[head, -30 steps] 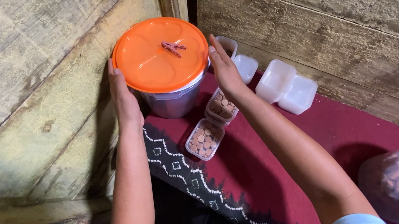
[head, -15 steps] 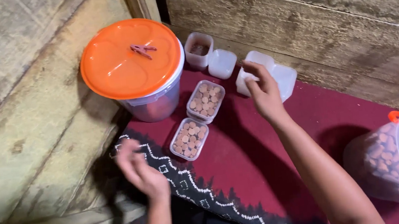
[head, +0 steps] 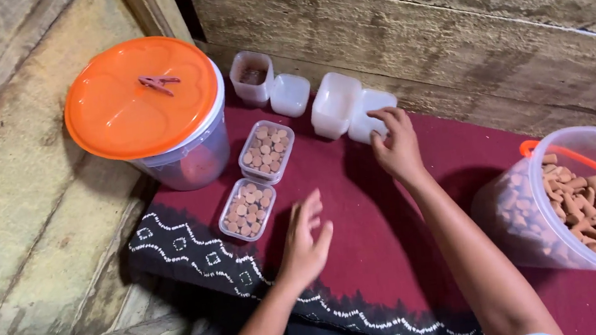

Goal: The person is packing incense cones from a large white bucket into small, clear plastic containers.

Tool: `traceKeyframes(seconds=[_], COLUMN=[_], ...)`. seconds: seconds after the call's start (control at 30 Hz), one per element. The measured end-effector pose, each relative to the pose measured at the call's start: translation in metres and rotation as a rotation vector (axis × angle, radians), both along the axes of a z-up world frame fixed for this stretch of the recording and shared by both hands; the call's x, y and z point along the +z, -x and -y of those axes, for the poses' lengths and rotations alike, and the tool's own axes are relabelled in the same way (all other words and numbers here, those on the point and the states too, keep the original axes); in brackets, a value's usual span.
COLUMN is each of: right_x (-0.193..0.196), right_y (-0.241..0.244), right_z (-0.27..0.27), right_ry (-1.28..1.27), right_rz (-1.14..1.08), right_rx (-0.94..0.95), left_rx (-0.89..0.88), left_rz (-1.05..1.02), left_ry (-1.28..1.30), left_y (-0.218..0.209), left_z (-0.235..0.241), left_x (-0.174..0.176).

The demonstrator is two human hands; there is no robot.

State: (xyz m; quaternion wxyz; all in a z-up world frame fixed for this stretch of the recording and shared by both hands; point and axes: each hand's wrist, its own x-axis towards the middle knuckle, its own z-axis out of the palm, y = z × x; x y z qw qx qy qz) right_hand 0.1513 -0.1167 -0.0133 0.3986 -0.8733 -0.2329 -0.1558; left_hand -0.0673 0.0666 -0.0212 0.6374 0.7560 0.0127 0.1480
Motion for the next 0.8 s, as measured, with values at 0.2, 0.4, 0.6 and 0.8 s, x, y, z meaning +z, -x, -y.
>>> traceKeyframes(seconds=[0.2, 0.4, 0.6, 0.8], right_x=[0.020, 0.010, -0.008, -0.013], right_y=[-0.018, -0.047, -0.063, -0.061], right_z=[-0.019, -0.029, -0.032, -0.029], right_ry=[0.258, 0.467, 0.446, 0.262], right_rz=[0.330, 0.296, 0.297, 0.262], right_rx=[0.131, 0.194, 0.239, 0.305], left_rx=[0.146, 0.343, 0.462, 0.519], left_rz=[-0.004, 0.081, 0.266, 0.346], left_ry=[0.023, -0.145, -0.241, -0.209], left_y=[-0.097, -0.168, -0.197, -0.213], left_z=[0.005, 0.023, 0.023, 0.020], left_x=[0.008, -0.035, -0.023, -0.049])
